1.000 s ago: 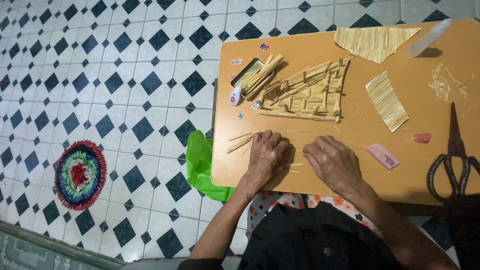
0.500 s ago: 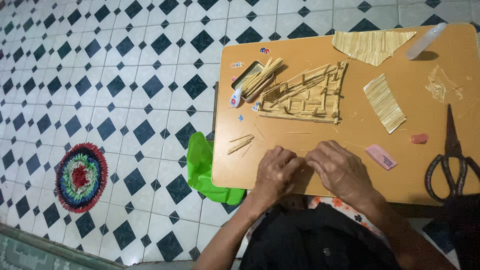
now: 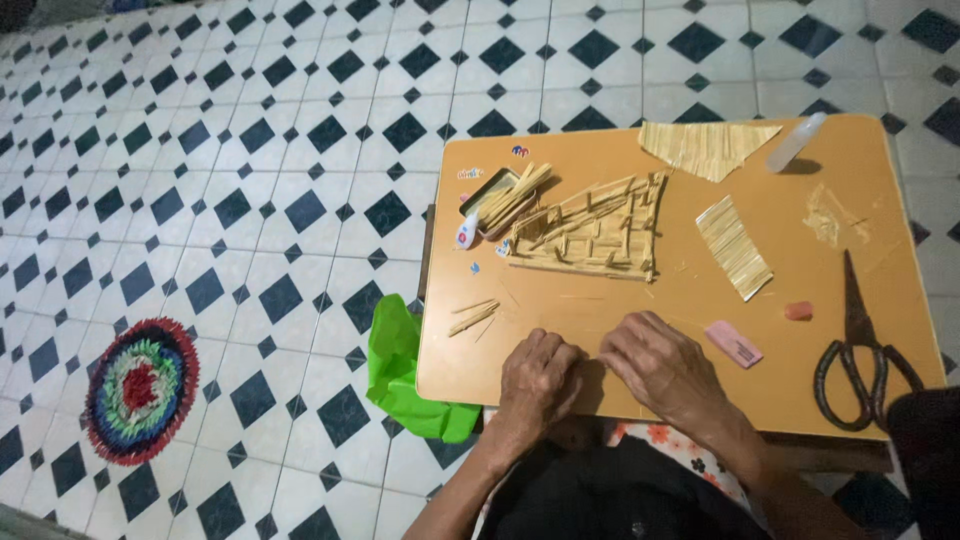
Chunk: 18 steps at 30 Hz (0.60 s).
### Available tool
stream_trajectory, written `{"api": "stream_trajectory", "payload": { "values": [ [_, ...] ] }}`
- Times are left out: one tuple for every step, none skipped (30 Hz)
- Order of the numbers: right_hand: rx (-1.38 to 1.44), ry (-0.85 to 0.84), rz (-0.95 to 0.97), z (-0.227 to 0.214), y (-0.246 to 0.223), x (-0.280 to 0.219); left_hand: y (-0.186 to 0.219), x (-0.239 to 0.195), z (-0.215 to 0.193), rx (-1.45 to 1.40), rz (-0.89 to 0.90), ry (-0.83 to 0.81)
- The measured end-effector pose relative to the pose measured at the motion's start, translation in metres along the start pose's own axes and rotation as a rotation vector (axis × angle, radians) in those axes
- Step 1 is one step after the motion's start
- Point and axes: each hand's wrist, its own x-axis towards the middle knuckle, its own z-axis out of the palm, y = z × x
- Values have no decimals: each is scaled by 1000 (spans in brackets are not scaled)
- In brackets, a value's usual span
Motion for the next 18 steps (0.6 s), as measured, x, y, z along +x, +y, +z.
{"api": "stream_trajectory", "payload": {
  "values": [
    [-6,6,-3,0,0,-1,0,1,1,1,6,6],
    [-11,16,-7,0,0,-1,1,3,2,3,18,23],
    [-14,23,-10,0,-2,-3,1,2,2,4,27,38],
    [-17,26,-12,-3,-3,-2,1,3,2,5,31,42],
    [-75,82,-104,-6,-5,-3,1,3,2,8,64,28],
    [-134,137,-197,-8,-6,-4,1,2,3,10,97,14],
    [-135,138,-196,-7,-7,-7,3,3,1,9,98,14],
    [-149,138,-168,-6,-7,-9,4,4,0,4,90,14],
    [-164,141,-143,-6,-7,-10,4,6,-1,-1,84,16],
    [-167,144,-143,-5,-7,-12,5,7,-2,-1,87,18],
    [-153,162,-120,-3,-7,-13,5,9,-2,-2,101,37],
    [-139,179,-96,-3,-7,-13,6,10,-3,-4,115,56],
    [-142,184,-98,-2,-8,-14,4,9,-1,-3,119,59],
    [-136,172,-72,-2,-7,-14,2,8,1,17,101,48],
    [-129,158,-44,-1,-8,-15,1,6,4,36,82,34],
    [-131,161,-43,-2,-8,-16,3,8,1,36,86,34],
    [-128,168,-42,-3,-9,-16,5,10,-1,26,112,61],
    [-124,174,-40,-3,-9,-17,7,12,-4,15,139,87]
  ]
}}
